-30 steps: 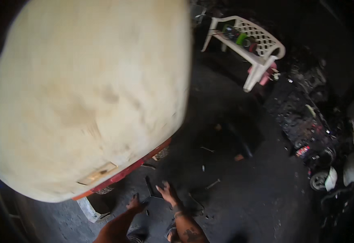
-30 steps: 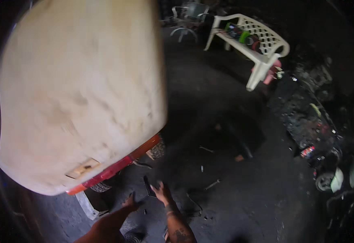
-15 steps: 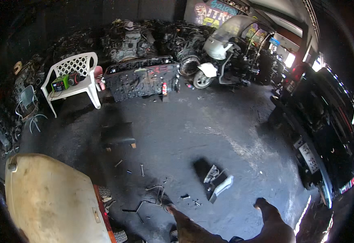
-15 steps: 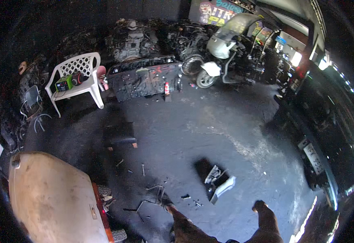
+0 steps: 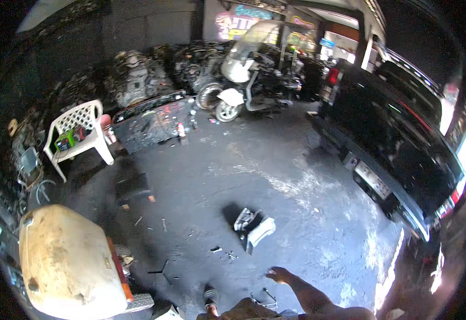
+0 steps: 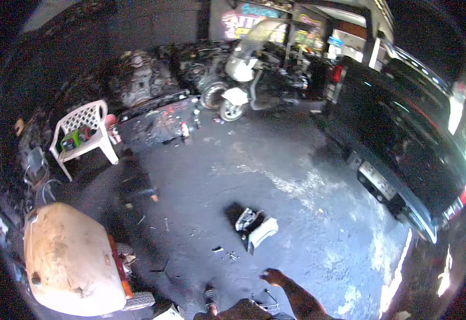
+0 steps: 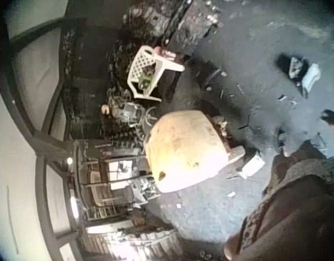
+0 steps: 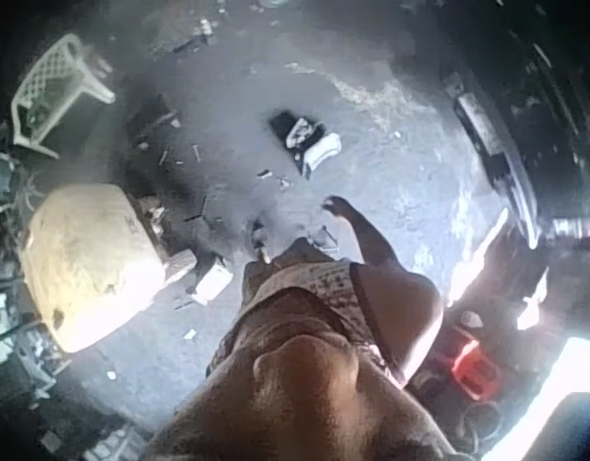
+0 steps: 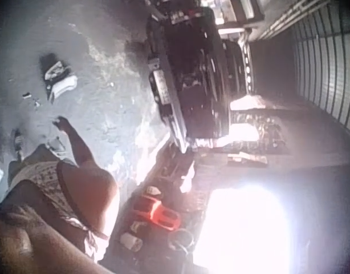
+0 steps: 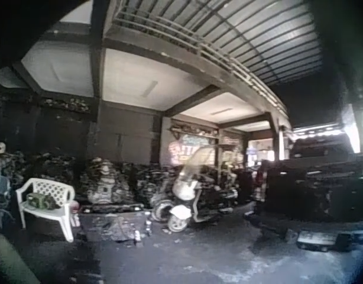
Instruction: Removing and reattaching a metal bracket on the rear of a small vehicle using a socket wrench.
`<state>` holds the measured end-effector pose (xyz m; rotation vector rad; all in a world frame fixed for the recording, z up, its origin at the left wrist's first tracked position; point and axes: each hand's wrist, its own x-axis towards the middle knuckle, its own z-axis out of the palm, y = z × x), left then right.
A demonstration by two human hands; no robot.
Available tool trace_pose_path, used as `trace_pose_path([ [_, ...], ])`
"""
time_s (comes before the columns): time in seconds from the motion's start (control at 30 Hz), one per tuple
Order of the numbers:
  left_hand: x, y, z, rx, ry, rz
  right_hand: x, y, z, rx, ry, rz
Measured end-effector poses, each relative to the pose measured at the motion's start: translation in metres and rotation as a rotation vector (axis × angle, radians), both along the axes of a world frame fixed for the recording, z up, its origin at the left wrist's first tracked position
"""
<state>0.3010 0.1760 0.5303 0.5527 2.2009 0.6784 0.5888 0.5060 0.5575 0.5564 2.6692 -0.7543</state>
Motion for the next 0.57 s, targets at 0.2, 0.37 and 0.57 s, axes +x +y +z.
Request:
trace_pose_path([
  [0.2, 0.178, -0.073, -0.019, -0.087, 0.076, -0.051, 0.173, 0.026, 0.028, -0.243, 0.050, -0.185],
  [0.37, 0.372, -0.239, -0.008, -0.060, 0.388, -0.238, 0.510, 0.042, 0.035, -0.174, -0.248, -0.731],
  [0.57, 0.458, -0.313, 0.024, -0.302, 0.205, -0.256, 0.790, -0.152, 0.067, -0.527, 0.212, -2.116],
])
